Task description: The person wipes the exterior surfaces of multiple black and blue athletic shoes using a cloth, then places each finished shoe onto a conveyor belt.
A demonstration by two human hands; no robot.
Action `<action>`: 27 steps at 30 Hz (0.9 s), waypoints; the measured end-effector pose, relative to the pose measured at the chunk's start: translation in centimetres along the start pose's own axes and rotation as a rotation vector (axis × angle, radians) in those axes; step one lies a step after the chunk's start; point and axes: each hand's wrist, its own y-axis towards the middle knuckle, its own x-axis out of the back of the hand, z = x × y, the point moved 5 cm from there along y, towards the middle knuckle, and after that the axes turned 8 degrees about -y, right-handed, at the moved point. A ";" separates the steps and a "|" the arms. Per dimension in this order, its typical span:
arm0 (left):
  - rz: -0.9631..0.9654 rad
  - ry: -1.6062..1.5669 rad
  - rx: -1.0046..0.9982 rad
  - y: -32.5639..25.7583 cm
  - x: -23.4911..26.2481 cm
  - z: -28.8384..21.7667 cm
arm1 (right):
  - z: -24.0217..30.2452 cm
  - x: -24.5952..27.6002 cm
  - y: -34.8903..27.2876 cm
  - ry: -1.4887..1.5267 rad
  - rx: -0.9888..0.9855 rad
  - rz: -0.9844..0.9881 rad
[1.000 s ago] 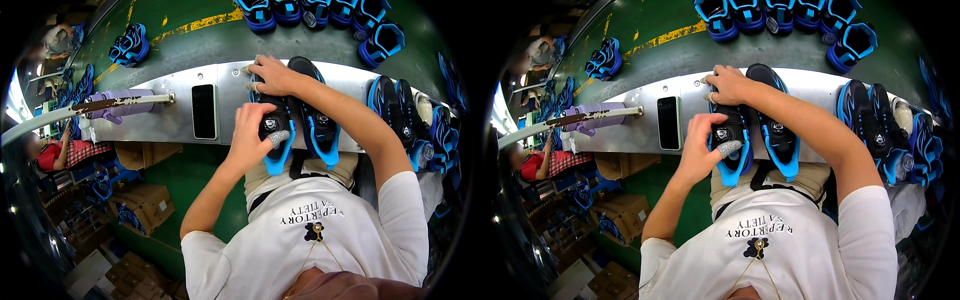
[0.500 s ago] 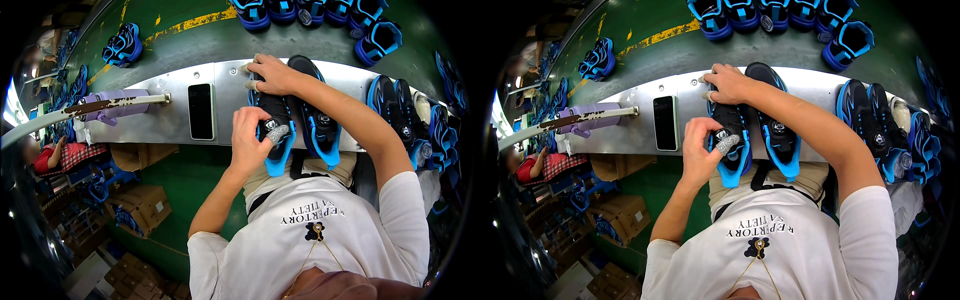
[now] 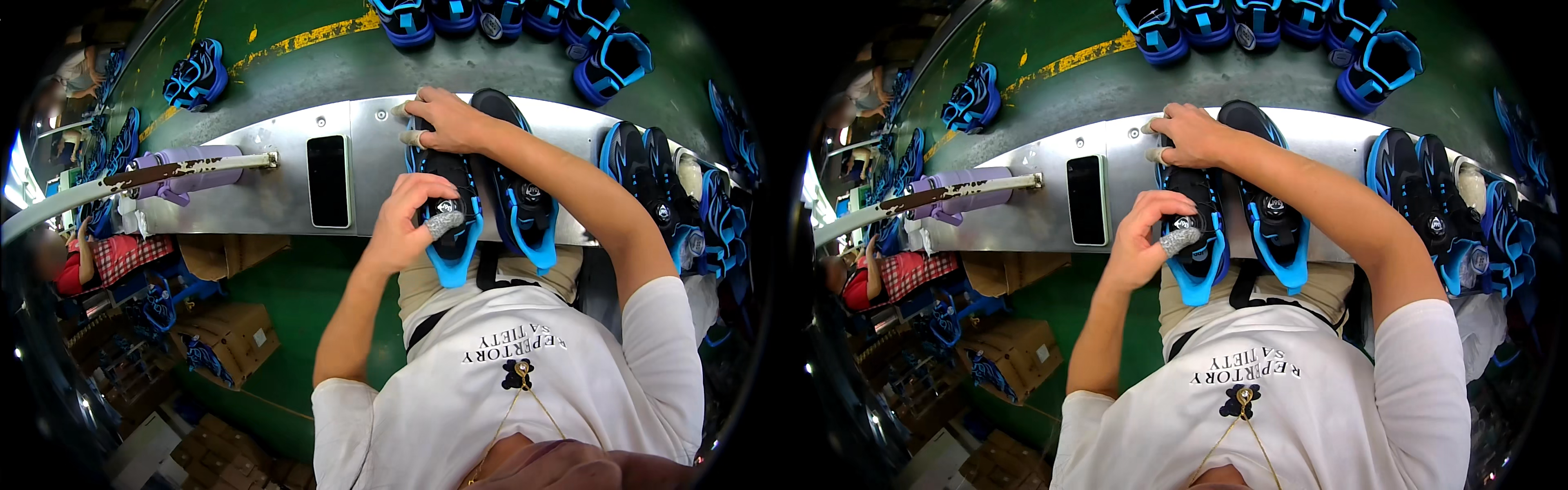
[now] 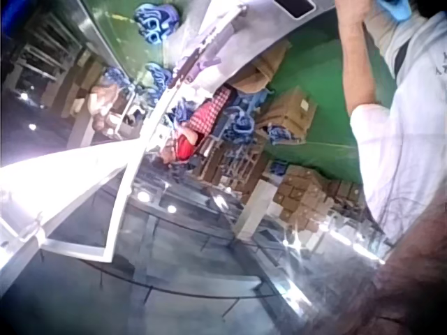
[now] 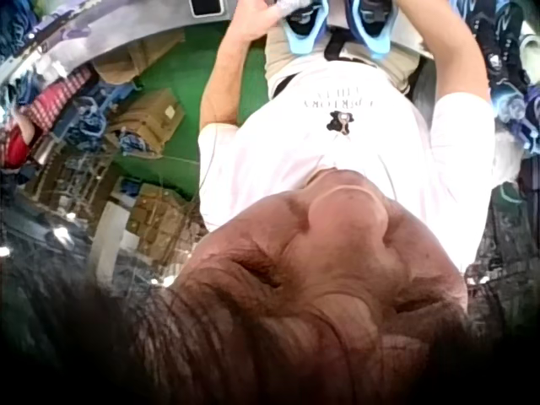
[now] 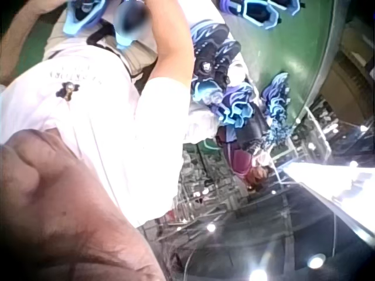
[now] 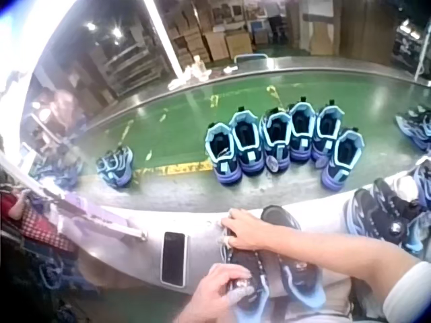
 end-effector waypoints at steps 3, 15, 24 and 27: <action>0.185 -0.053 0.077 0.7 0.8 -0.4 | 0.3 -0.1 0.0 0.020 0.017 -0.010; -0.237 0.033 -0.055 -1.7 -1.1 0.5 | -0.2 -0.3 0.1 0.057 0.004 -0.003; -0.399 0.089 0.051 -1.9 -2.6 0.3 | 0.2 0.0 0.0 0.044 0.018 -0.030; -0.238 -0.156 0.024 -1.7 -1.7 2.0 | 0.0 0.0 -0.1 0.035 0.020 -0.019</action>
